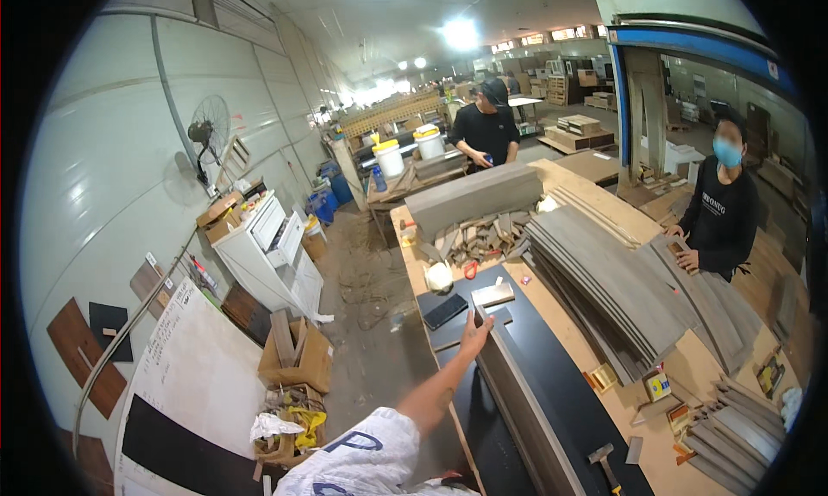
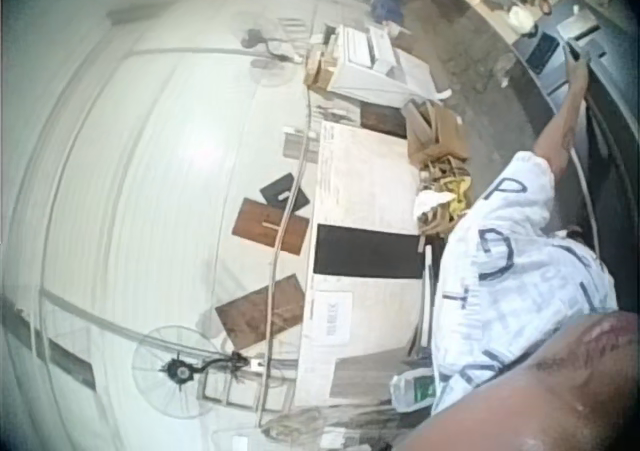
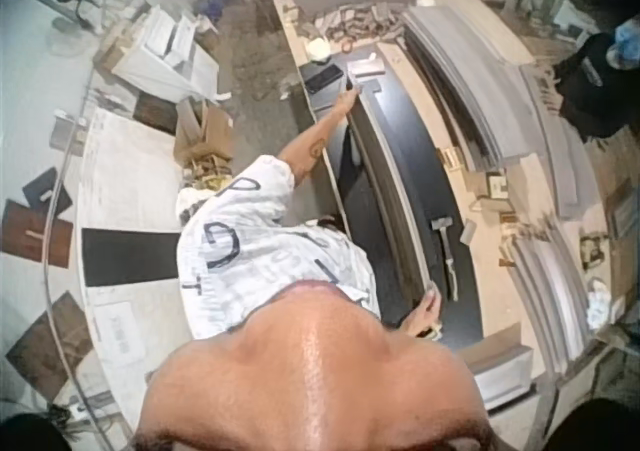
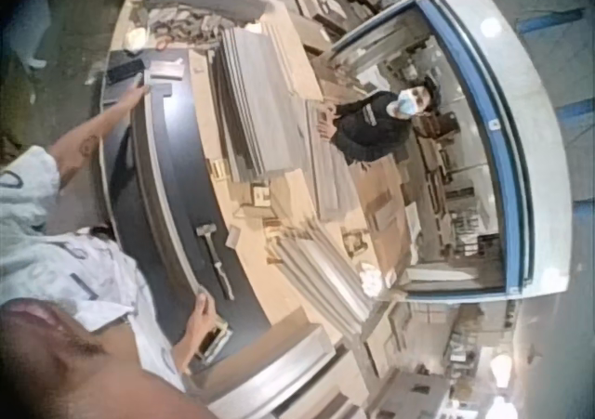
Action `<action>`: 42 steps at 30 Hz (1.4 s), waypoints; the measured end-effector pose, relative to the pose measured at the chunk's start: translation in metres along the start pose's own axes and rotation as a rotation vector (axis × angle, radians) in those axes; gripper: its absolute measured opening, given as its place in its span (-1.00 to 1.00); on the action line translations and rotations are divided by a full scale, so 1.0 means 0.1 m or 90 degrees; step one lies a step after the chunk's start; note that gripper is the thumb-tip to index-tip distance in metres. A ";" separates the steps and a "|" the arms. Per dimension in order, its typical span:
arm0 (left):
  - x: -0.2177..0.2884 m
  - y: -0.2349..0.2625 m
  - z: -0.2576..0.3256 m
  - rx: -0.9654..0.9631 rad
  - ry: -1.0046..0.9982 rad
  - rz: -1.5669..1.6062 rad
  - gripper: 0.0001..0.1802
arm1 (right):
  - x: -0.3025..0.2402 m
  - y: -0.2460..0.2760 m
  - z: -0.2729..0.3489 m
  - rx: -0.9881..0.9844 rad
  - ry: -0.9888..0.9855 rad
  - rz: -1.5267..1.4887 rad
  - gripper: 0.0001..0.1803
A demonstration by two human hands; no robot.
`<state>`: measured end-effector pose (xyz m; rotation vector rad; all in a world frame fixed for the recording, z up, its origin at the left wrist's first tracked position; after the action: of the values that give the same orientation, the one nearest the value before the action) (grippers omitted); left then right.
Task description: Assembling a wood door panel frame using a hammer and nails on a workshop bench.
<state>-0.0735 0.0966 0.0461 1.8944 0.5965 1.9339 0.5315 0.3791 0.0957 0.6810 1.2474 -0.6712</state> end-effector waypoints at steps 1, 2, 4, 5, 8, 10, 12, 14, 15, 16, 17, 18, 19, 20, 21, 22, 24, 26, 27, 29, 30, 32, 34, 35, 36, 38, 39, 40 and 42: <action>-0.05 0.05 -0.05 0.061 -0.020 0.011 0.00 | 0.05 -0.01 0.02 -0.005 -0.011 -0.067 -0.60; -0.12 0.14 -0.15 0.068 -0.021 0.014 0.00 | 0.05 -0.04 0.03 -0.010 -0.005 -0.068 -0.60; 0.00 0.03 -0.15 -0.041 -0.052 0.174 -0.21 | 0.02 -0.02 0.11 0.058 -0.028 -0.082 -0.54; 0.02 0.06 -0.07 0.052 -0.035 0.147 -0.40 | 0.09 0.02 0.15 0.066 -0.027 -0.078 -0.54; -0.01 0.11 -0.14 0.032 -0.029 0.039 -0.41 | 0.49 0.07 0.15 0.141 -0.046 -0.150 -0.48; -0.13 0.13 -0.19 0.062 -0.010 0.021 -0.39 | 0.49 0.04 0.22 0.184 0.083 -0.226 -0.42; -0.29 0.27 -0.27 0.040 0.006 -0.002 -0.44 | 0.27 -0.09 0.28 0.227 0.185 -0.202 -0.42; -0.06 0.34 -0.14 0.083 -0.001 0.052 -0.62 | 0.21 -0.17 0.45 0.327 0.125 -0.051 -0.43; 0.03 0.42 -0.16 0.076 -0.060 0.079 -0.64 | 0.25 -0.24 0.48 0.414 0.085 -0.040 -0.48; 0.07 0.43 -0.12 0.087 -0.051 0.125 -0.65 | 0.34 -0.27 0.55 0.503 0.046 -0.029 -0.49; -0.06 0.54 -0.18 0.095 -0.068 0.142 -0.66 | 0.43 -0.31 0.55 0.533 0.089 -0.087 -0.49; -0.14 0.61 -0.20 0.132 -0.085 0.128 -0.65 | 0.13 -0.45 0.55 0.570 0.170 0.002 -0.51; -0.21 0.60 -0.22 0.131 -0.084 0.094 -0.65 | 0.46 -0.41 0.61 0.607 0.160 -0.083 -0.47; -0.23 0.57 -0.19 0.129 -0.083 0.109 -0.65 | 0.82 -0.37 0.66 0.638 0.153 -0.173 -0.40; -0.19 0.53 -0.12 0.106 -0.088 0.106 -0.64 | 0.93 -0.38 0.73 0.632 0.152 -0.143 -0.38; -0.52 0.46 -0.24 0.023 -0.064 0.221 -0.50 | 1.00 -0.42 0.75 0.607 0.152 -0.123 -0.35; -1.01 0.22 -0.36 -0.069 -0.004 0.381 -0.29 | 1.07 -0.52 0.77 0.636 0.150 -0.163 -0.30; -0.95 0.01 -0.31 -0.156 -0.009 0.368 -0.23 | 1.15 -0.57 0.78 0.644 0.176 -0.239 -0.28; -0.98 0.08 -0.26 -0.199 -0.015 0.346 -0.16 | 1.31 -0.58 0.68 0.629 0.175 -0.208 -0.30; -1.13 0.05 -0.41 -0.190 -0.059 0.320 -0.17 | 1.54 -0.54 0.66 0.681 0.117 -0.134 -0.36; -1.18 0.03 -0.47 -0.176 -0.104 0.293 -0.19 | 1.33 -0.58 0.60 0.720 0.120 -0.141 -0.42; -0.58 0.07 -0.18 -0.193 -0.093 0.185 -0.21 | 0.99 -0.54 0.62 0.679 0.063 -0.064 -0.46; -0.58 0.13 -0.28 -0.227 -0.120 -0.051 -0.29 | 0.77 -0.63 0.58 0.634 0.053 -0.059 -0.48; -0.76 0.20 -0.34 -0.100 -0.202 -0.107 -0.39 | 0.70 -0.69 0.54 0.587 0.042 -0.053 -0.51; -0.76 0.19 -0.29 -0.109 -0.203 -0.102 -0.39 | 0.65 -0.69 0.62 0.596 0.043 -0.048 -0.51; -0.65 0.34 -0.08 -0.169 -0.201 -0.136 -0.46 | 0.72 -0.70 0.84 0.625 -0.036 -0.015 -0.48; -0.63 0.35 -0.01 -0.205 -0.191 -0.110 -0.50 | 1.17 -0.47 1.03 0.670 -0.037 0.069 -0.44; -0.70 0.39 0.01 -0.201 -0.187 -0.110 -0.50 | 1.19 -0.47 1.05 0.665 -0.036 0.071 -0.44; -0.83 0.45 0.05 -0.178 -0.213 -0.241 -0.52 | 1.28 -0.54 1.18 0.652 -0.180 0.075 -0.40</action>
<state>-0.0642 0.0139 0.0004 1.7265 0.5071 1.3508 0.5860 0.2435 -0.0129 1.4192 0.5283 -1.2671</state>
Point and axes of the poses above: each hand's wrist, its own z-axis away from the middle knuckle, its own y-axis out of the back of the hand, x = y × z, the point moved 7 cm from there along -z, towards the middle knuckle, and after that the axes turned 10 degrees about -z, right-handed, at the moved point
